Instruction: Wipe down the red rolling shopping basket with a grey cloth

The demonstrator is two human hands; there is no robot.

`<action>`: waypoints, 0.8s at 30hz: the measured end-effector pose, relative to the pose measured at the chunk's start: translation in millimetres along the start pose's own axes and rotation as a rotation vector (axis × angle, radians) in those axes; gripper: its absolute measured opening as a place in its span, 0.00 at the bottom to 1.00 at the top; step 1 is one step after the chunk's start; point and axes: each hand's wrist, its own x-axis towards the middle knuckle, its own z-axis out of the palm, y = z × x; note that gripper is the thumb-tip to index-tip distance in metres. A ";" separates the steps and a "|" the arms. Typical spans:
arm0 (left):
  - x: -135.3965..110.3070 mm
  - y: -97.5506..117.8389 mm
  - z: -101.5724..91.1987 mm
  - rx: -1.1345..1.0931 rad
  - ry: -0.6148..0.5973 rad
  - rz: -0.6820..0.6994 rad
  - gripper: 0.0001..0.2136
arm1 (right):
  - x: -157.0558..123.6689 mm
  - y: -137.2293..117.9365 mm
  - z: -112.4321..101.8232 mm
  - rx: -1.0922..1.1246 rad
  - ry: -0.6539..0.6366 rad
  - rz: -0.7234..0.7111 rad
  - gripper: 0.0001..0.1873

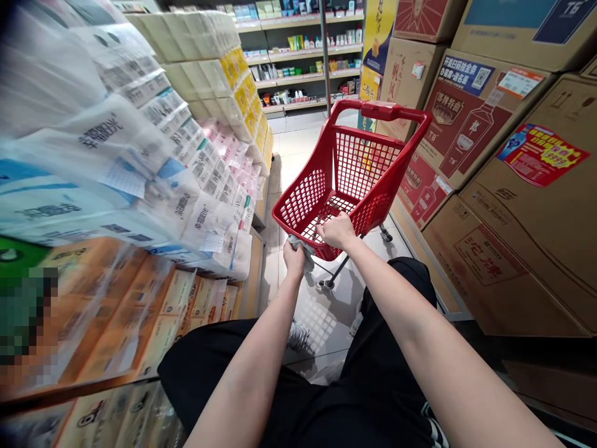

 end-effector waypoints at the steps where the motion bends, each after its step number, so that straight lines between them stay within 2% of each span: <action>1: -0.9 -0.3 -0.8 0.004 -0.004 0.016 0.10 | -0.2 1.6 0.0 -0.003 -0.002 -0.006 0.32; 5: -4.1 -8.6 -11.0 0.015 -0.068 0.088 0.09 | -1.1 11.3 0.7 0.000 -0.009 -0.060 0.32; 8: -7.8 -20.8 -26.2 0.027 -0.105 0.056 0.06 | -0.2 20.3 1.2 -0.005 -0.031 -0.092 0.34; 12: -7.5 -26.2 -41.6 -0.044 0.003 -0.052 0.09 | 5.3 23.4 -1.5 0.013 -0.076 -0.080 0.35; 15: 2.9 -16.7 -40.5 -0.121 0.072 -0.052 0.11 | 8.3 12.1 -4.9 0.127 -0.092 -0.027 0.36; 17: 12.6 -9.9 -36.4 -0.129 0.074 -0.034 0.10 | 7.8 -0.7 -5.5 0.180 -0.125 -0.015 0.36; 20: 26.1 -7.3 -33.6 -0.137 0.074 -0.042 0.09 | 5.5 -20.3 -3.7 0.122 -0.143 -0.029 0.37; 24: 42.9 -14.3 -41.2 -0.098 0.064 -0.049 0.07 | 8.3 -35.4 -1.3 0.072 -0.145 -0.028 0.36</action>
